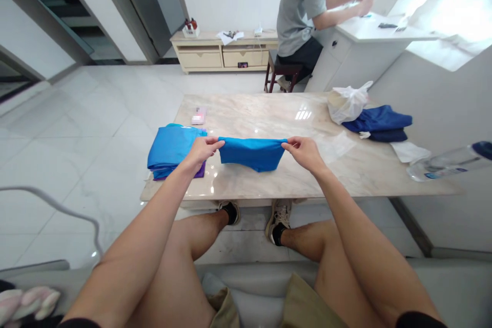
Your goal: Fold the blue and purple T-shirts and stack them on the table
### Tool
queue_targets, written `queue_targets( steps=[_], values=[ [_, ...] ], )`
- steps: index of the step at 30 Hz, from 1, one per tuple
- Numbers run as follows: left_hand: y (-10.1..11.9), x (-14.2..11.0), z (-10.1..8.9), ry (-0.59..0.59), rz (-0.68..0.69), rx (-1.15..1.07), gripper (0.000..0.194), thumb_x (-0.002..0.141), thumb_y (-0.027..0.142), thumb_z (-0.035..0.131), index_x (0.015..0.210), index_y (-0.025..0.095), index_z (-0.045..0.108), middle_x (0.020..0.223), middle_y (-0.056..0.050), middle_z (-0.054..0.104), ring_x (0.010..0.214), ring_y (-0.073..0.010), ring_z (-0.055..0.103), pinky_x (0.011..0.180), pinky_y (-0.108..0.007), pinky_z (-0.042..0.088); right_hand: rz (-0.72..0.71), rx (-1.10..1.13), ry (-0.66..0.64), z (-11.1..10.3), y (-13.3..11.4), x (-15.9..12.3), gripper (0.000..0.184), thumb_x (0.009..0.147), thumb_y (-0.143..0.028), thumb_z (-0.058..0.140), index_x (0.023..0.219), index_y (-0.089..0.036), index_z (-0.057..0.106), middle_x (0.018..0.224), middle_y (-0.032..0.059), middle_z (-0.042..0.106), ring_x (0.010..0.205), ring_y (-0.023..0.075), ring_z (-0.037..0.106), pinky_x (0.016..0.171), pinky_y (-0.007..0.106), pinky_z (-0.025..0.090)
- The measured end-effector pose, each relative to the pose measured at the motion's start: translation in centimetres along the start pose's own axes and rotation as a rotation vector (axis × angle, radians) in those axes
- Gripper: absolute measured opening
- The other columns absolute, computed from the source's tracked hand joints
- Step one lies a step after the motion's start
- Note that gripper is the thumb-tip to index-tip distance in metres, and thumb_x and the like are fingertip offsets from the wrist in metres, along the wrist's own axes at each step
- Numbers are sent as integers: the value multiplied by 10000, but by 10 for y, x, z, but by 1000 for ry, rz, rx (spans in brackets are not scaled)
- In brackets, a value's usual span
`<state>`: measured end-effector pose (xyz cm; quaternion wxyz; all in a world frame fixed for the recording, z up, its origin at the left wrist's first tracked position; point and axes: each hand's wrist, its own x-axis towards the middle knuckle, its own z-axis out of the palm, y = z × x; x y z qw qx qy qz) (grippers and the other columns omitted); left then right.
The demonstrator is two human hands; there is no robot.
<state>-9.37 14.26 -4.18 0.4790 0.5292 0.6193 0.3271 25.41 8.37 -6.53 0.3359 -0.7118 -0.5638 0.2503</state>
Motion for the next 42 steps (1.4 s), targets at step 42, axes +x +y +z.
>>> queue_targets(
  steps=[42],
  values=[
    [-5, 16, 35, -220, 219, 1115, 521, 974, 561, 476, 1186, 208, 794, 1140, -169, 839, 1091, -409, 760, 853, -452, 561, 539, -56, -62, -12, 99, 27, 275, 877, -368, 882, 761, -167, 734, 730, 53, 738, 754, 201, 743, 685, 229, 566]
  ],
)
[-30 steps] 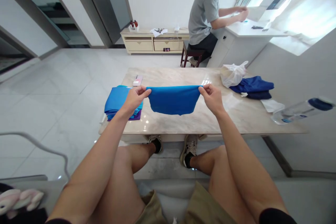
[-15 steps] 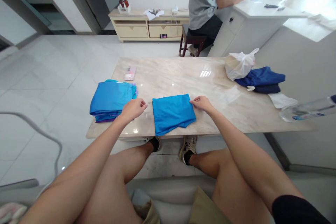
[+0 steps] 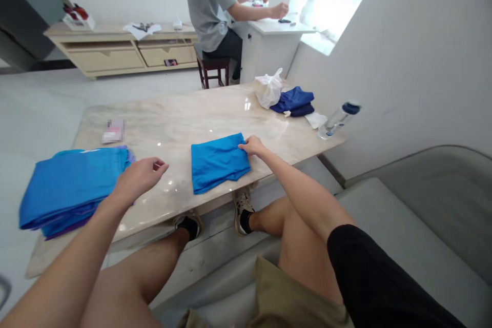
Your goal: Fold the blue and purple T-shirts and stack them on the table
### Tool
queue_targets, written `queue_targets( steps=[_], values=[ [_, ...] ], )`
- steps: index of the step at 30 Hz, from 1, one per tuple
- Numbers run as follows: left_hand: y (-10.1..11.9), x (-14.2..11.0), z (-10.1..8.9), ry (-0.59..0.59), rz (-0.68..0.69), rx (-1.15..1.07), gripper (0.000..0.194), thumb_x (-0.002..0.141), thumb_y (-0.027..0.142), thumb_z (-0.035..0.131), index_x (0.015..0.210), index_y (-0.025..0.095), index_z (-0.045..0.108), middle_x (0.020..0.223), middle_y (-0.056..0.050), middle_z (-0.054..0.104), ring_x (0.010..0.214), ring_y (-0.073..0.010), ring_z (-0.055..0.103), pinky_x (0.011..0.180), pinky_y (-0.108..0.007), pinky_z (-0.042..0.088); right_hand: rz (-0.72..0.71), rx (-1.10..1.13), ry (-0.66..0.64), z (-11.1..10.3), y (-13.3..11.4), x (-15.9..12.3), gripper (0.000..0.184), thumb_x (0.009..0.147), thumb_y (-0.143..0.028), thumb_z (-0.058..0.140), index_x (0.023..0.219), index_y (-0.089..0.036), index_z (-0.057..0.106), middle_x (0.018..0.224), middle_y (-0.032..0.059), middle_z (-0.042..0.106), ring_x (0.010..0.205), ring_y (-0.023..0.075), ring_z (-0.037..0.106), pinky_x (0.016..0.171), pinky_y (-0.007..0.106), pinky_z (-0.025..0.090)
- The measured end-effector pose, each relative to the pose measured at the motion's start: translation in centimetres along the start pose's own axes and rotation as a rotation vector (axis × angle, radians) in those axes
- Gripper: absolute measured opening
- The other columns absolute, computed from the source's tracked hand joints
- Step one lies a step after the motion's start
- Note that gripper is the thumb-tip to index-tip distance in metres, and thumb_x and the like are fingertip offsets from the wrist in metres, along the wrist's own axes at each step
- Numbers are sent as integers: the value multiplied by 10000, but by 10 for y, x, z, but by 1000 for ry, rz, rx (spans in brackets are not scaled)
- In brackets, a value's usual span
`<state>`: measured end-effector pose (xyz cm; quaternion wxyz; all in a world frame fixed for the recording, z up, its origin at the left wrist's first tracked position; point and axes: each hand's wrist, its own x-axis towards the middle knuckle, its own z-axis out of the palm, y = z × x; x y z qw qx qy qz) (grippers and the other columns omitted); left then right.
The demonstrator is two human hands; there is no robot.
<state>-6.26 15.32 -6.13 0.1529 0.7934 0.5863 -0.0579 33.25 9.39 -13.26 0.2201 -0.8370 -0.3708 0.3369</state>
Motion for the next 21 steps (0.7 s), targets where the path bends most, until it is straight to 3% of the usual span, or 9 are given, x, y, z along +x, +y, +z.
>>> queue_targets(
  steps=[5, 9, 13, 17, 19, 21],
  values=[
    [71, -3, -12, 40, 98, 22, 518, 975, 586, 478, 1213, 247, 789, 1236, -154, 823, 1117, -428, 744, 890, -483, 560, 248, 130, 219, -100, 107, -26, 186, 926, -285, 812, 942, -116, 737, 780, 95, 754, 721, 215, 750, 636, 269, 618],
    [103, -4, -12, 15, 146, 60, 482, 969, 585, 498, 1180, 264, 789, 1250, -146, 821, 1127, -431, 738, 871, -470, 556, 358, 186, 236, -135, 155, -50, 295, 951, -294, 801, 1157, -116, 686, 823, 92, 787, 704, 195, 761, 652, 288, 637],
    [108, 1, -5, -94, 191, 54, 459, 935, 590, 545, 1135, 262, 797, 1205, -131, 836, 1065, -399, 756, 816, -434, 556, 408, 126, 103, -143, 152, -49, 243, 988, -360, 776, 1070, -140, 713, 805, 70, 798, 724, 188, 789, 714, 283, 633],
    [90, 14, 3, -152, 200, 48, 458, 887, 607, 598, 1088, 255, 812, 1147, -141, 848, 1003, -391, 769, 779, -419, 549, 452, -78, -8, -149, 126, -40, 256, 939, -345, 828, 917, -104, 744, 734, 107, 783, 745, 238, 806, 790, 332, 636],
    [78, 20, 5, -137, 190, 55, 453, 876, 610, 613, 1066, 253, 817, 1137, -146, 849, 1004, -394, 771, 778, -412, 546, 403, -297, -61, -146, 108, -40, 307, 919, -383, 855, 925, -92, 759, 743, 127, 785, 757, 255, 810, 805, 340, 630],
    [70, 21, 1, -103, 222, 50, 436, 902, 590, 587, 1060, 255, 818, 1141, -138, 849, 1039, -379, 772, 803, -396, 546, 266, -509, -149, -136, 85, -44, 358, 942, -441, 832, 939, -88, 775, 774, 141, 794, 765, 260, 807, 805, 338, 624]
  ],
)
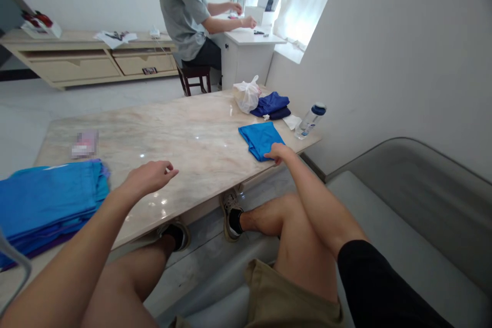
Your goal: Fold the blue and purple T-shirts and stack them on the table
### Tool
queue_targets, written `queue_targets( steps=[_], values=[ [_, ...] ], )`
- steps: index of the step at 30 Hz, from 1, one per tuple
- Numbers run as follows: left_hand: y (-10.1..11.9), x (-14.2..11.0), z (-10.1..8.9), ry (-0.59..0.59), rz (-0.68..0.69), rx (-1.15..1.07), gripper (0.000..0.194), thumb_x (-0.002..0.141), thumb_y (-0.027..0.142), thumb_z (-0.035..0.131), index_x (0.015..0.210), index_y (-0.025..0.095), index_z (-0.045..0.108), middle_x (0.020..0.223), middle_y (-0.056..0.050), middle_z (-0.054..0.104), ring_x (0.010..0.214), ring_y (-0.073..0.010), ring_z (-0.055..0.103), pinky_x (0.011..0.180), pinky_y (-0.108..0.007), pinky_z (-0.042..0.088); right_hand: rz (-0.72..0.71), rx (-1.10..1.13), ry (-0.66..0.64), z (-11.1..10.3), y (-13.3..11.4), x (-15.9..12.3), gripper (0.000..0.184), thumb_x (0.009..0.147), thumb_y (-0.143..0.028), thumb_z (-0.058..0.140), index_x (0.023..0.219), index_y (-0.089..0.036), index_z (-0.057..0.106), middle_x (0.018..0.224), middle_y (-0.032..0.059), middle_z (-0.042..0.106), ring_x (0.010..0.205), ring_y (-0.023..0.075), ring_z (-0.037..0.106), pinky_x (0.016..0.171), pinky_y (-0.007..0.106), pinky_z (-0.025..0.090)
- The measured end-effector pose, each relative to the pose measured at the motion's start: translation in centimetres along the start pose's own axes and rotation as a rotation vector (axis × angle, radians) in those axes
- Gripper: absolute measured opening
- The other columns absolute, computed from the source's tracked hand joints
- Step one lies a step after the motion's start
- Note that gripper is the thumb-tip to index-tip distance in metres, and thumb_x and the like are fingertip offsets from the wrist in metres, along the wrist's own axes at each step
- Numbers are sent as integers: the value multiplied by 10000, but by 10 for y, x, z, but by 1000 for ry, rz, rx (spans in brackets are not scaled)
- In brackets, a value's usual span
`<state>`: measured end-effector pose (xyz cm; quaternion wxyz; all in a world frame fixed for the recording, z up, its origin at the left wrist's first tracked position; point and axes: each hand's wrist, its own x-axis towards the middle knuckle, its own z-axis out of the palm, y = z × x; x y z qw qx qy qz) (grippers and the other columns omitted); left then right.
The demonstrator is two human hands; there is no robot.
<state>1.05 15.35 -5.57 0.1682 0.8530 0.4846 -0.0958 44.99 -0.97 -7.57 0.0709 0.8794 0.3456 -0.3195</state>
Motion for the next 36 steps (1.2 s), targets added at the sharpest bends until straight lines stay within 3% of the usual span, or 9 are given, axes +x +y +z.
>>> queue_targets(
  steps=[4, 7, 12, 16, 19, 24, 27, 32, 36],
  values=[
    [7, -20, -17, 131, 157, -145, 412, 998, 481, 474, 1105, 249, 798, 1128, -107, 846, 1063, -284, 777, 878, -332, 539, -344, -143, -34, 14, -67, -40, 364, 942, -454, 834, 917, -92, 807, 895, 178, 826, 880, 297, 814, 861, 360, 613],
    [20, -48, -24, 241, 156, -266, 378, 1021, 407, 455, 1064, 216, 779, 1054, -99, 841, 969, -241, 777, 858, -308, 534, -613, -184, 30, 27, -124, -88, 370, 994, -453, 776, 1082, -98, 829, 1220, 220, 816, 1162, 325, 781, 982, 357, 573],
    [24, -145, -6, 147, 4, -132, 311, 1031, 354, 518, 861, 224, 744, 915, -101, 820, 856, -257, 760, 753, -321, 495, -938, -209, 87, 52, -177, -174, 498, 1092, -537, 600, 1224, -111, 822, 1362, 226, 768, 1256, 313, 744, 990, 319, 540],
    [25, -240, 25, 278, -163, -99, 355, 1064, 394, 499, 864, 235, 746, 993, -137, 824, 954, -311, 764, 812, -372, 509, -908, -249, 120, 83, -159, -216, 519, 1057, -548, 650, 1308, -116, 792, 1367, 227, 765, 1253, 323, 746, 971, 322, 544],
    [34, -278, 49, 476, -141, -206, 354, 1078, 387, 473, 965, 242, 776, 1127, -126, 825, 1123, -308, 738, 1011, -416, 527, -776, -281, 234, 117, -121, -228, 514, 1047, -538, 653, 1303, -115, 791, 1317, 247, 774, 1232, 360, 746, 1009, 386, 537],
    [62, -279, 77, 783, -134, -312, 310, 1055, 289, 484, 1101, 259, 789, 1291, -91, 788, 1289, -284, 665, 1173, -437, 490, -759, -252, 500, 167, -86, -238, 424, 1077, -420, 558, 1276, -147, 816, 1267, 252, 770, 1224, 346, 724, 1046, 410, 517],
    [75, -268, 77, 753, -124, -249, 281, 1046, 253, 509, 1041, 249, 790, 1189, -98, 802, 1202, -293, 676, 1101, -439, 515, -807, -236, 518, 178, -97, -247, 412, 1076, -371, 527, 1235, -151, 837, 1244, 230, 778, 1211, 320, 721, 1023, 368, 522],
    [82, -263, 67, 637, -136, -203, 304, 1069, 266, 509, 980, 213, 795, 1117, -117, 803, 1136, -303, 664, 1028, -437, 521, -714, -235, 488, 177, -124, -265, 447, 1070, -342, 498, 1213, -97, 844, 1239, 242, 778, 1164, 330, 733, 968, 368, 534],
    [77, -276, 74, 697, -108, -227, 287, 1063, 255, 515, 1071, 223, 801, 1193, -112, 793, 1188, -305, 643, 1088, -440, 509, -703, -227, 545, 168, -118, -279, 461, 1067, -347, 490, 1227, -83, 834, 1277, 265, 757, 1217, 362, 694, 982, 397, 518]
  ],
)
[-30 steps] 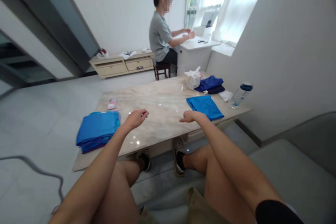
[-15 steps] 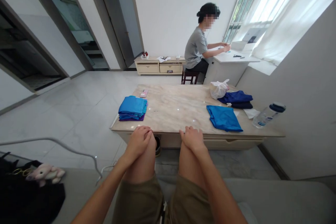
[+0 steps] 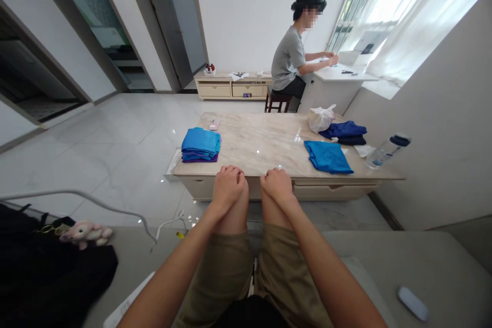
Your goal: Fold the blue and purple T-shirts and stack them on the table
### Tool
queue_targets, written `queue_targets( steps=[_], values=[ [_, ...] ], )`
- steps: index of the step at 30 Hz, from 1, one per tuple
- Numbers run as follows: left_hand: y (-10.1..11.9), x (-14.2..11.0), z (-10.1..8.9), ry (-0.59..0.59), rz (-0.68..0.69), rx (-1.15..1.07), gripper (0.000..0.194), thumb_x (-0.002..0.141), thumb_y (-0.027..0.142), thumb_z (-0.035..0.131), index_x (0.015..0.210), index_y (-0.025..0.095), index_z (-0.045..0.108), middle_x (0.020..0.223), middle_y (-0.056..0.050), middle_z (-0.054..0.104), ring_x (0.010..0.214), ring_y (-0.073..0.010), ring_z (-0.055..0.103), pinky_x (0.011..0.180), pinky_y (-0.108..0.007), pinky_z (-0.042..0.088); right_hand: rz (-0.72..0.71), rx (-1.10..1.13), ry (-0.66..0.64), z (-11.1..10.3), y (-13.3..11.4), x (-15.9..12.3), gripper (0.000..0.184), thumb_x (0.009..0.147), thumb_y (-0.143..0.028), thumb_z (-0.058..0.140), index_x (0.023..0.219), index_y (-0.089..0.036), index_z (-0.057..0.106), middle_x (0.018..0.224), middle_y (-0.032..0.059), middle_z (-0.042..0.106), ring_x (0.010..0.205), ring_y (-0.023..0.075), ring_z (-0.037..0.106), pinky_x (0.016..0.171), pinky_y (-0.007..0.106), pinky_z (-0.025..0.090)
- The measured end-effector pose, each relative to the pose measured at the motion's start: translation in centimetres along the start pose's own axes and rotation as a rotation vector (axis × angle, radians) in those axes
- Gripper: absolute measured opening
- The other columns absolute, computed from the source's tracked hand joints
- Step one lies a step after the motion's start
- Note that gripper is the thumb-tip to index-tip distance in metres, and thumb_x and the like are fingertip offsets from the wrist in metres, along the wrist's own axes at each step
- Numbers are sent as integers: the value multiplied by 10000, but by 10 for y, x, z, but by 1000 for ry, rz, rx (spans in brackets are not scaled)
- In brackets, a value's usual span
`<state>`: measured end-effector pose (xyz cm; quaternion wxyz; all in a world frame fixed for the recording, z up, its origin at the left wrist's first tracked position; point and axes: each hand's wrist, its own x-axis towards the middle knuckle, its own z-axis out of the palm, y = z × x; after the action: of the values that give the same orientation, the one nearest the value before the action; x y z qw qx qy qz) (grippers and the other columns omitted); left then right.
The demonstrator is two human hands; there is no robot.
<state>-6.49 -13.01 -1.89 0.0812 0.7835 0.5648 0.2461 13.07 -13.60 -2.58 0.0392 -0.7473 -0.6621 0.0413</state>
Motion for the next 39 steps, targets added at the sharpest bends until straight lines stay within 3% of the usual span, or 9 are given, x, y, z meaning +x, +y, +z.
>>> queue_targets(
  steps=[6, 11, 17, 23, 29, 34, 39],
  values=[
    [-12, -25, 7, 53, 118, -171, 349, 1089, 302, 486, 1291, 265, 768, 1455, -76, 727, 1434, -296, 572, 1277, -490, 431, -62, 36, 122, -21, 25, -28, 408, 1093, -356, 474, 1190, -167, 822, 1285, 205, 746, 1241, 350, 642, 1084, 423, 463],
    [10, -32, 29, 32, 218, -215, 371, 1071, 295, 528, 1398, 269, 703, 1560, -78, 662, 1540, -297, 505, 1330, -538, 377, -63, 54, 135, -20, 26, -23, 372, 1090, -336, 490, 1172, -176, 816, 1265, 177, 743, 1222, 334, 628, 1091, 407, 461],
    [31, -28, 39, 45, 194, -155, 327, 1054, 269, 559, 1335, 317, 720, 1512, -67, 694, 1501, -309, 550, 1303, -564, 418, -72, 139, 149, -12, 15, -18, 326, 1081, -338, 511, 1102, -230, 818, 1215, 161, 754, 1173, 322, 649, 1068, 419, 476],
    [4, -26, 33, 82, 167, -141, 345, 1054, 275, 557, 1355, 304, 723, 1501, -70, 706, 1491, -308, 567, 1270, -545, 469, -92, 205, 232, -4, 23, -22, 296, 1078, -305, 511, 1082, -260, 804, 1197, 137, 763, 1149, 305, 654, 1045, 410, 495],
    [-25, -30, 22, 146, 134, -143, 364, 1089, 291, 512, 1393, 291, 712, 1532, -51, 687, 1500, -283, 566, 1261, -536, 484, -132, 342, 356, 5, 41, -21, 230, 1061, -247, 563, 1038, -213, 790, 1113, 97, 754, 1075, 271, 642, 1037, 387, 468],
    [-30, -33, 18, 164, 128, -175, 353, 1102, 319, 505, 1380, 274, 718, 1528, -61, 689, 1502, -278, 567, 1293, -529, 455, -129, 308, 330, 3, 41, -21, 249, 1063, -224, 560, 1096, -197, 805, 1152, 105, 758, 1116, 269, 642, 1060, 377, 456],
    [-25, -32, 23, 159, 163, -172, 361, 1096, 324, 507, 1380, 251, 718, 1524, -79, 692, 1511, -290, 560, 1296, -540, 453, -130, 244, 278, -3, 24, -24, 301, 1081, -242, 532, 1158, -167, 813, 1204, 130, 759, 1167, 281, 627, 1091, 372, 439]
  ],
)
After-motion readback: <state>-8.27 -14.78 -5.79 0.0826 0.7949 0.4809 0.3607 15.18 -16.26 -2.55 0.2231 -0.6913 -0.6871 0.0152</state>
